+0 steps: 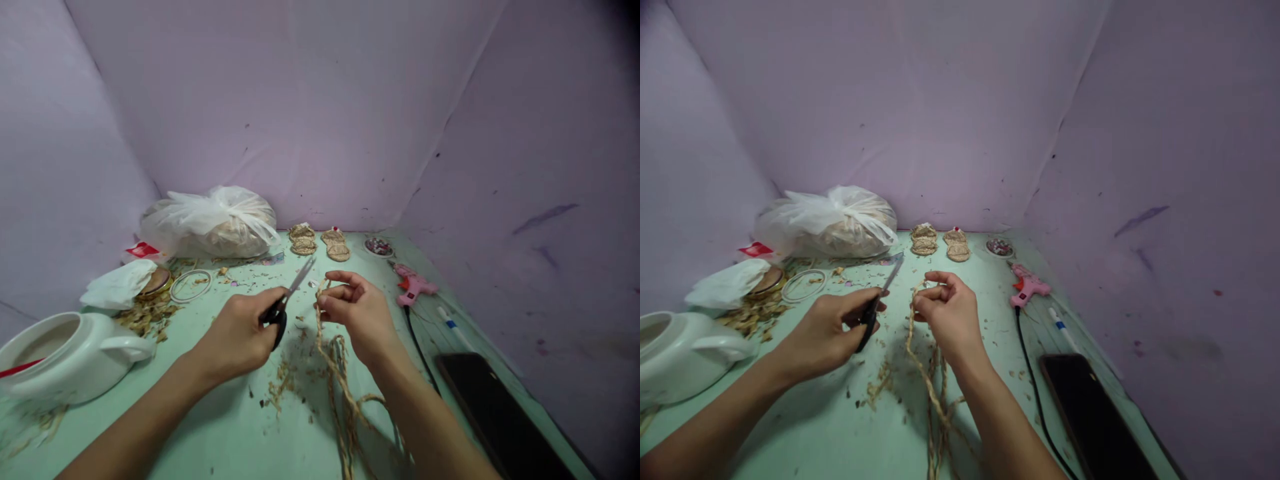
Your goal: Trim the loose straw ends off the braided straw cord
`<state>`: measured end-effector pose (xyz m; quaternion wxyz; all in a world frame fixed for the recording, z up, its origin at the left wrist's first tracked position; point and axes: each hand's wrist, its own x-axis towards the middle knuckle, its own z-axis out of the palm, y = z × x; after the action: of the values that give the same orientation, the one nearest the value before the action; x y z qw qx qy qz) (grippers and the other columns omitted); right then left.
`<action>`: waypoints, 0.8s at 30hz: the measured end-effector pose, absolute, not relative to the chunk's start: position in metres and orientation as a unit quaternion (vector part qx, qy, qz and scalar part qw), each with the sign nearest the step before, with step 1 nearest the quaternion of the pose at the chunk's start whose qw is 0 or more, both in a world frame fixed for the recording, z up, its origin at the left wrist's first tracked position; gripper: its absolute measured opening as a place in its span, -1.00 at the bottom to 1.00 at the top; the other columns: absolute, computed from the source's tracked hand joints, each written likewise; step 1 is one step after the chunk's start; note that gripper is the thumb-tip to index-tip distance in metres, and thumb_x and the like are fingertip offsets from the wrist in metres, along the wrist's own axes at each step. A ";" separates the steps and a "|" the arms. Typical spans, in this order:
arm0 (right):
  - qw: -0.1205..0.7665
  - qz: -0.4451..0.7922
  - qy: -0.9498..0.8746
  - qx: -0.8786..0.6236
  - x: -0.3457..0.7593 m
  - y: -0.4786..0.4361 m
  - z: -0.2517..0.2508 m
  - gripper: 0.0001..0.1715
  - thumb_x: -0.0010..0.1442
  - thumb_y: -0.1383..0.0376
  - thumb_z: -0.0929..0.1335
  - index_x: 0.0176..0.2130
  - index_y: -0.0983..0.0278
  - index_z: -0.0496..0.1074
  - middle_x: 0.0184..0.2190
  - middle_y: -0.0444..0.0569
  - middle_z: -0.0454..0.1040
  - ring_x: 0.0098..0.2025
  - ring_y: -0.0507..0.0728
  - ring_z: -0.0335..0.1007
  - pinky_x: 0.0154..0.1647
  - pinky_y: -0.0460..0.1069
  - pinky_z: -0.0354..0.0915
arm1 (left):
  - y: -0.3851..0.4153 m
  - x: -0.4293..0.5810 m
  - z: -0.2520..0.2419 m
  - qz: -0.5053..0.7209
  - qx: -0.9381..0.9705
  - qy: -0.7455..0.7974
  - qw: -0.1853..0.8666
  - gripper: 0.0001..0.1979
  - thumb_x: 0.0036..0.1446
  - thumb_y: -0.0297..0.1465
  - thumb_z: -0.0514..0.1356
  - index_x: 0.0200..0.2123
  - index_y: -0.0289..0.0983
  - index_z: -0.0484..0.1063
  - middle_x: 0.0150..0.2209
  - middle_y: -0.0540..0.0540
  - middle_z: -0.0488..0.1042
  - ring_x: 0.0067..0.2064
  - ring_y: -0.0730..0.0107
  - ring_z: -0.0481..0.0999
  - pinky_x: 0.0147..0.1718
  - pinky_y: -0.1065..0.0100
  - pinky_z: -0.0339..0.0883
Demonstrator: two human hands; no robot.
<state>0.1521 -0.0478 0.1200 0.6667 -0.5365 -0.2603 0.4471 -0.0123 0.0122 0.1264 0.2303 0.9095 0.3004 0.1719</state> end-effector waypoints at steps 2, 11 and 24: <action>0.680 0.475 -0.221 -0.514 0.156 -0.046 0.118 -0.50 -0.34 0.41 0.45 -0.31 0.28 0.28 -0.65 -0.23 0.41 -0.57 0.02 0.36 -0.54 -0.05 0.32 | 0.012 -0.014 0.128 0.189 0.908 0.309 0.211 -0.74 -0.05 -0.50 0.00 -0.24 -0.23 0.32 -0.44 0.04 0.41 -0.43 0.49 0.34 -0.44 0.47 0.19; 0.744 0.432 -0.162 -0.484 0.160 -0.045 0.118 -0.47 -0.39 0.44 0.47 -0.34 0.28 0.26 -0.66 -0.23 0.42 -0.61 0.00 0.34 -0.58 -0.09 0.31 | 0.004 -0.008 0.120 0.090 0.947 0.269 0.152 -0.44 -0.12 -0.46 0.04 0.05 -0.18 0.17 -0.07 -0.10 0.41 -0.09 0.20 0.40 -0.15 0.27 0.26; 0.763 0.411 -0.182 -0.464 0.153 -0.049 0.123 -0.52 -0.37 0.45 0.46 -0.39 0.29 0.24 -0.69 -0.25 0.42 -0.63 -0.01 0.34 -0.58 -0.06 0.38 | 0.014 -0.012 0.108 0.130 0.950 0.251 0.134 -0.44 -0.10 -0.52 0.01 0.04 -0.15 0.19 -0.23 -0.04 0.49 -0.20 0.31 0.47 -0.24 0.36 0.31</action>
<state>0.1528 -0.0488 0.1233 0.7633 -0.4640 -0.1823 0.4109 -0.0117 0.0140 0.1077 0.1343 0.9498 0.2506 0.1304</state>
